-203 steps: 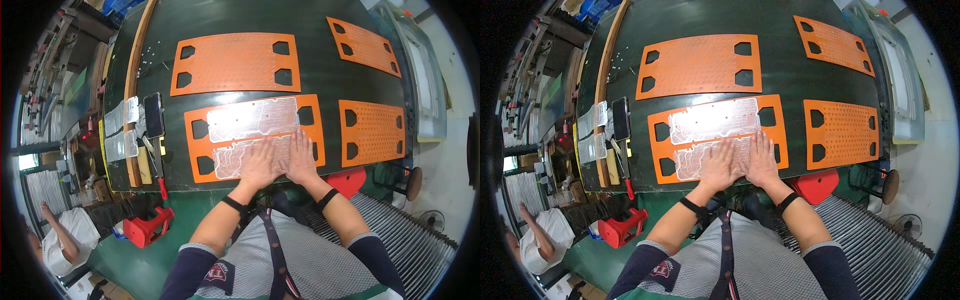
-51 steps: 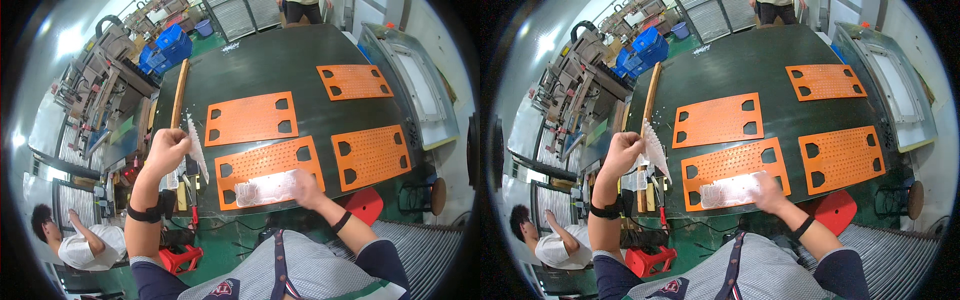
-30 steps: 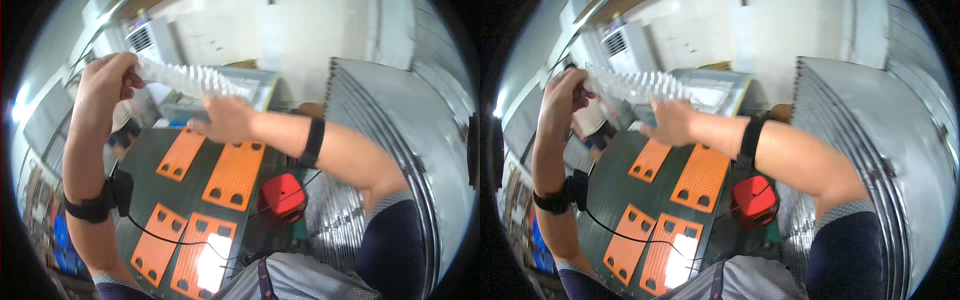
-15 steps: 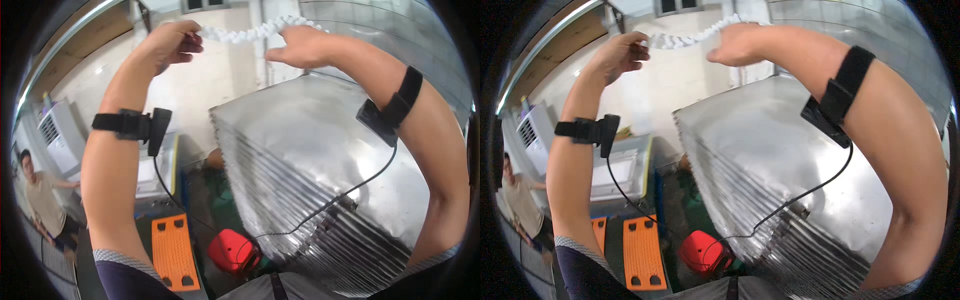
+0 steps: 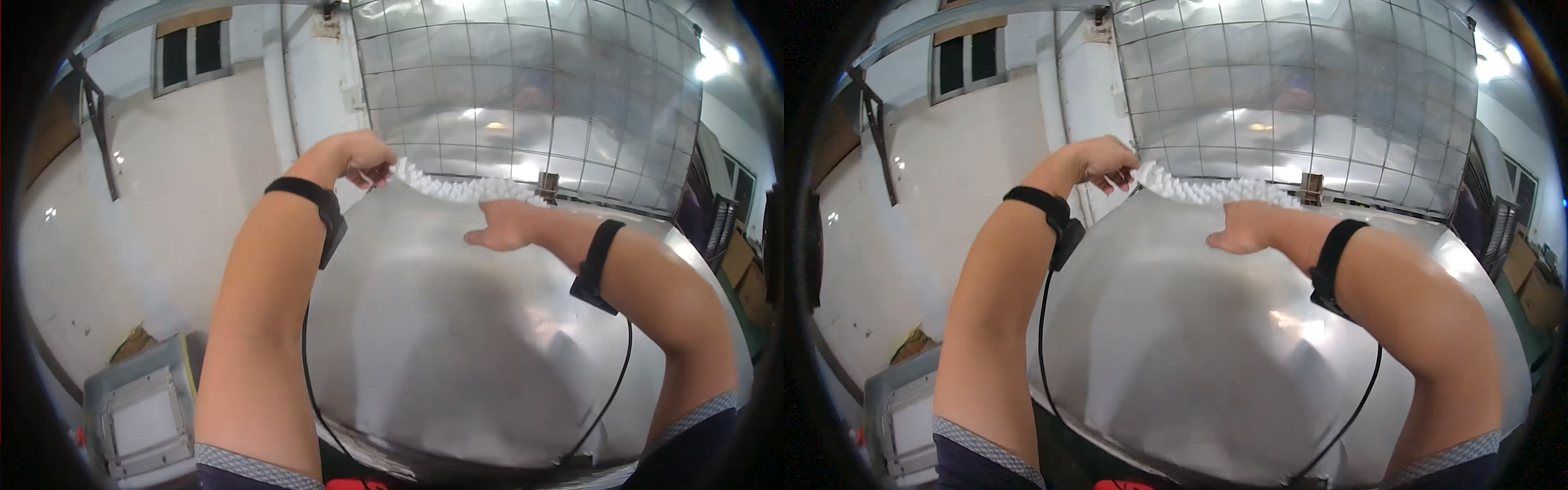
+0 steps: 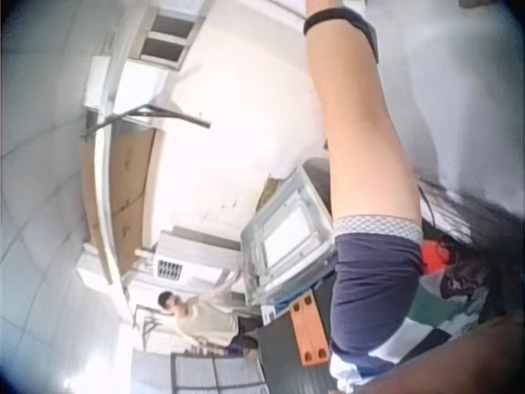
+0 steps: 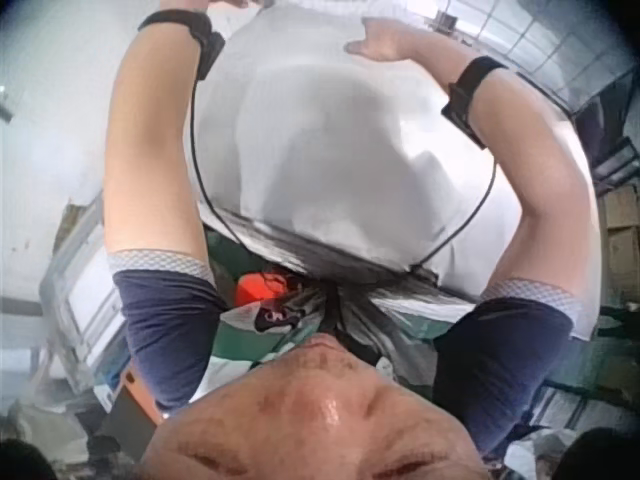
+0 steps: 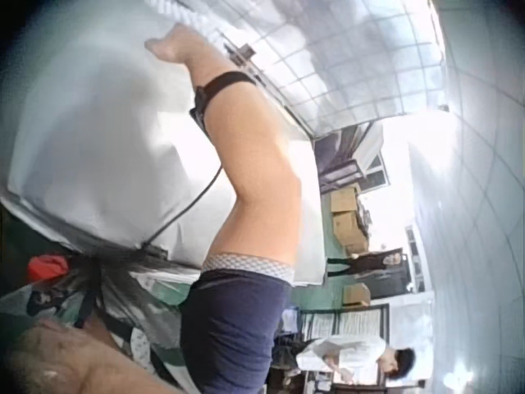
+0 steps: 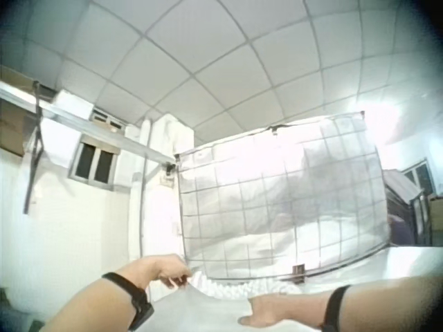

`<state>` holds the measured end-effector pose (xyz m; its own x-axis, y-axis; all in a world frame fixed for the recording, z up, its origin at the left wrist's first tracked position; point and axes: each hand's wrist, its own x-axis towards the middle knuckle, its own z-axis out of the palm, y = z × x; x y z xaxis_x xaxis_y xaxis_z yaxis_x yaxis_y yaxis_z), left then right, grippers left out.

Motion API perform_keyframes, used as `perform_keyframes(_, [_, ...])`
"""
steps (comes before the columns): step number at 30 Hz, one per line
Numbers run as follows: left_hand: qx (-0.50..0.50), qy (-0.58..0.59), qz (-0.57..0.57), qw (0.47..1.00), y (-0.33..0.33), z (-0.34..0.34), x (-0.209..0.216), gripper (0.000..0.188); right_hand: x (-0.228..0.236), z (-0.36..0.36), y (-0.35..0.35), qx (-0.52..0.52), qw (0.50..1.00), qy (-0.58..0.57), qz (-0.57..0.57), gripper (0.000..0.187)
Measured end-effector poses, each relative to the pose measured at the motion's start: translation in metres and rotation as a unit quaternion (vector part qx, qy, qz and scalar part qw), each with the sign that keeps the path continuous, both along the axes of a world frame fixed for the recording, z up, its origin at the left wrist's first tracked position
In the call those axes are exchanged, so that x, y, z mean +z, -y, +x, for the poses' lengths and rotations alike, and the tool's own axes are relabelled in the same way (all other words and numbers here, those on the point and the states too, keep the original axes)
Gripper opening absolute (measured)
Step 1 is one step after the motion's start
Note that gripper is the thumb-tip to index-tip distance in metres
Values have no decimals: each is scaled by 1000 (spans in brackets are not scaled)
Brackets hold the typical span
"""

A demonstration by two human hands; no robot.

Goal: The person presses a circuit board into an orange frame, retrieves a silicone keypad from a rack, and aligns it onto the board. After smoothing the keypad by hand, they peel it off and return it to the rack before repeating the process.

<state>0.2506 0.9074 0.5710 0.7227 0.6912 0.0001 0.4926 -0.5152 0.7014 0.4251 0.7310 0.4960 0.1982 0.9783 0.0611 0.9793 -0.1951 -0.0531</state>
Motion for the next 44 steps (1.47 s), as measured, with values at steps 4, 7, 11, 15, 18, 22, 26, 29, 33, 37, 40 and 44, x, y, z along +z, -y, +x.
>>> perform_keyframes(4, [6,-37,-14,999,-61,6,-27,14,-34,1,-48,2,999,-15,-35,81])
perform_keyframes(7, [25,-24,-34,999,-91,1,-49,15,-51,-7,-72,12,999,-42,-15,82])
perform_keyframes(11, [55,-45,-21,997,-116,-8,-75,17,-50,-19,-78,7,996,-66,-59,86])
perform_keyframes(15, [103,-129,120,979,-140,-26,-94,25,-33,-22,-71,20,988,-47,-147,80])
perform_keyframes(18, [155,-172,246,941,-123,-46,-86,29,-18,-25,-54,36,973,-20,-228,79])
perform_keyframes(22, [157,-139,250,945,-69,-83,-41,33,11,-26,-41,21,952,23,-304,77])
perform_keyframes(26, [154,-84,277,945,-7,-134,-7,36,59,-37,-24,20,971,7,-240,77])
perform_keyframes(29, [218,-89,295,926,66,-193,3,35,86,-76,-11,118,982,23,-148,76])
perform_keyframes(33, [334,-127,287,889,165,-223,-3,34,90,-126,13,265,959,35,-96,73])
perform_keyframes(37, [413,-159,308,842,258,-261,-43,40,67,-202,33,457,867,50,-193,67])
perform_keyframes(40, [436,-115,323,832,325,-277,-74,44,59,-238,65,483,844,126,-196,69])
perform_keyframes(44, [605,-61,230,760,442,-329,-152,48,8,-355,85,598,758,149,-216,73])
